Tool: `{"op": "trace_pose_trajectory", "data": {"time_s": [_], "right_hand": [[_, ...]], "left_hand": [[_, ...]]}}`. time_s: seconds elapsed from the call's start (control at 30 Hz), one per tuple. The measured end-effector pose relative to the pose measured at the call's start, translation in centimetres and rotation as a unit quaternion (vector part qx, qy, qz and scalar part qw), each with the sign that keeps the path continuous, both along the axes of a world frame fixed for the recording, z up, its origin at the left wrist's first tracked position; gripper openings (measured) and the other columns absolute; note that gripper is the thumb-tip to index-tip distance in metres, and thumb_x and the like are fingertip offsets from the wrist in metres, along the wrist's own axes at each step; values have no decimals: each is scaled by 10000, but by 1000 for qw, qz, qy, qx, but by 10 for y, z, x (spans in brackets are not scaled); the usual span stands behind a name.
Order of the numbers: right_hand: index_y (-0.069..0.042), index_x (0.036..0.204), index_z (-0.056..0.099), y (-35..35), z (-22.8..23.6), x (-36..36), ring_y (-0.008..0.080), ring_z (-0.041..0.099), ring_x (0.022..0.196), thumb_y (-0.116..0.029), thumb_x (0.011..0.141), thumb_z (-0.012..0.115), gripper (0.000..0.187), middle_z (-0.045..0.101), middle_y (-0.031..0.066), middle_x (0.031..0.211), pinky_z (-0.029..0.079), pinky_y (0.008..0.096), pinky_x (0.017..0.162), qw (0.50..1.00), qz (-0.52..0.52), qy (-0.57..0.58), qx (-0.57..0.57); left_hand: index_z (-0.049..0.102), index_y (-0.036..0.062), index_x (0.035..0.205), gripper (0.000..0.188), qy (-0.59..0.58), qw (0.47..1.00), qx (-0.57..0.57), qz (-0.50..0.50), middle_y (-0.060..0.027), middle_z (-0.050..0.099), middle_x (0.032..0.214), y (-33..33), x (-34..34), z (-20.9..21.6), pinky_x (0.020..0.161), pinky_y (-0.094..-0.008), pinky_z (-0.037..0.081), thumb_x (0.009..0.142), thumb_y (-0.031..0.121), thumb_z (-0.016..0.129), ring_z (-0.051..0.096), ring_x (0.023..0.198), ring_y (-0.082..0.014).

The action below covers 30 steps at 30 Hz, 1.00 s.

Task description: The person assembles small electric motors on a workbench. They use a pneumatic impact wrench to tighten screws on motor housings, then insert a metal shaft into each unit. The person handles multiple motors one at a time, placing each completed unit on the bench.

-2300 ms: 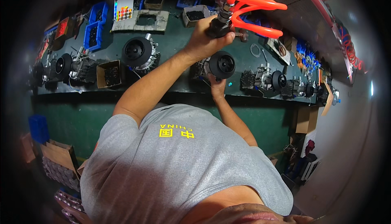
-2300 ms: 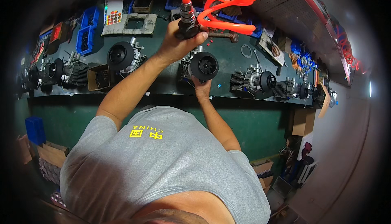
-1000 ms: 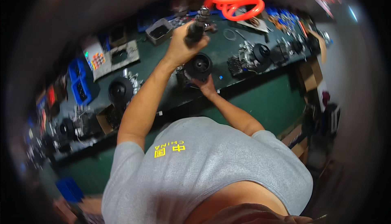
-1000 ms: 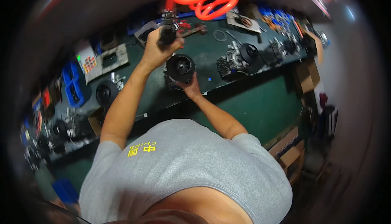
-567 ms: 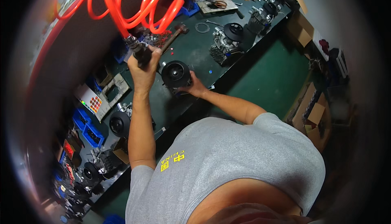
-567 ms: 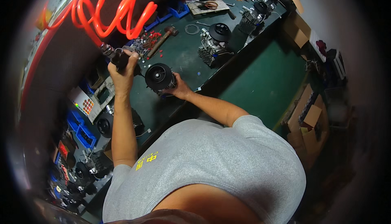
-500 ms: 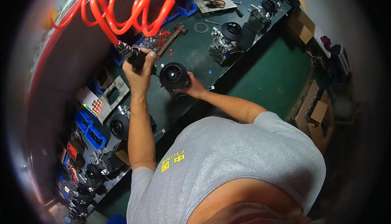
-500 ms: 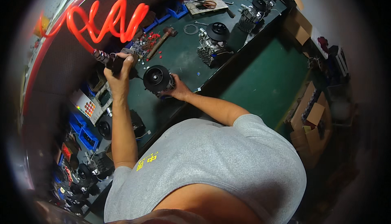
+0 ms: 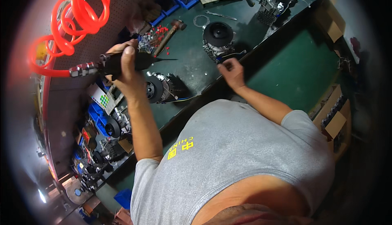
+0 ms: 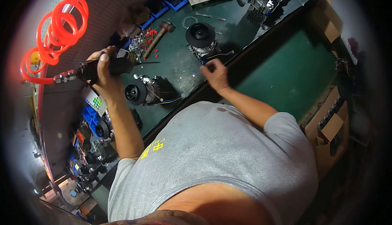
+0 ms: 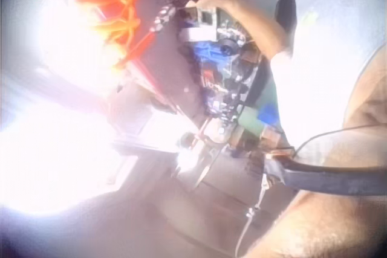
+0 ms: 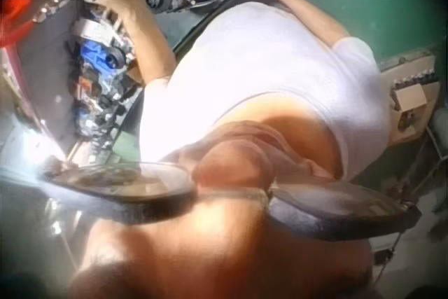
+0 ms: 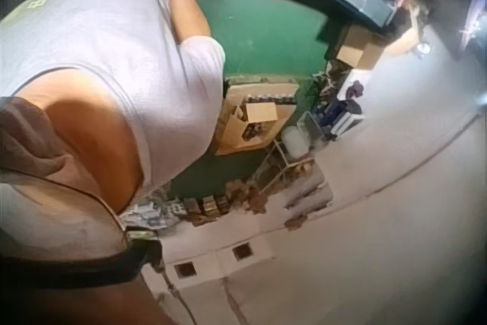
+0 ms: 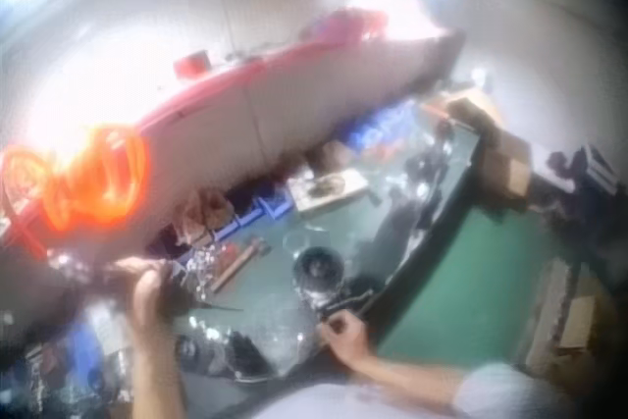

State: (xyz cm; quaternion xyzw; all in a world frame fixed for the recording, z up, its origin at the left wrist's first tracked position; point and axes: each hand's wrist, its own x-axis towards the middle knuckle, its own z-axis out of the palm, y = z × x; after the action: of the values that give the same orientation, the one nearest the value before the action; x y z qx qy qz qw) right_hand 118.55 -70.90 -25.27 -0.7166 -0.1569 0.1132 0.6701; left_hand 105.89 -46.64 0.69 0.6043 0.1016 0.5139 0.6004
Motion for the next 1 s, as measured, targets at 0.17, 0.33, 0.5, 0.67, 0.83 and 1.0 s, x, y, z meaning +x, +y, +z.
{"op": "trace_pose_trajectory", "data": {"time_s": [0.17,0.33,0.5,0.67,0.83,1.0], "right_hand": [[-6,1316,534,-26,-5,78,312,579,1179,-275,736,905,738,584,207,1293,484,417,993,983,-52,-137,-114],[65,1450,418,3,-13,115,387,507,1350,-376,648,954,1061,526,278,1418,423,451,1130,990,41,-69,-118],[39,1434,438,18,-35,125,345,625,1219,-351,644,958,1023,626,239,1305,506,412,1040,992,76,-65,-78],[13,1415,462,17,-34,123,304,658,1168,-286,665,952,945,654,209,1271,534,394,999,993,81,-48,-70],[3,1411,470,20,-32,122,301,660,1169,-278,685,946,912,657,203,1274,528,396,1005,991,84,-54,-89],[-11,1414,476,20,-53,127,308,658,1195,-317,692,944,913,658,206,1289,521,398,1015,992,83,-64,-76]], "left_hand": [[617,42,1023,173,-6,996,-86,-1,-103,657,964,-67,61,-45,945,-438,557,880,82,706,677,962,-246],[616,-17,1002,243,3,994,-106,28,-147,713,948,-94,91,-60,900,-333,538,869,129,757,703,920,-219],[629,-15,984,210,14,992,-118,37,-148,712,950,-97,101,-70,907,-342,545,871,114,751,708,922,-226],[632,-15,981,186,32,992,-116,40,-148,714,938,-91,100,-75,915,-348,545,875,94,739,709,915,-223],[645,-6,992,143,93,995,-25,11,-133,740,998,-94,103,-68,893,-365,557,875,49,708,704,908,-202],[662,5,1052,202,137,975,18,-173,-121,743,1016,-106,125,-55,897,-336,542,867,-51,722,695,980,-180]]}}
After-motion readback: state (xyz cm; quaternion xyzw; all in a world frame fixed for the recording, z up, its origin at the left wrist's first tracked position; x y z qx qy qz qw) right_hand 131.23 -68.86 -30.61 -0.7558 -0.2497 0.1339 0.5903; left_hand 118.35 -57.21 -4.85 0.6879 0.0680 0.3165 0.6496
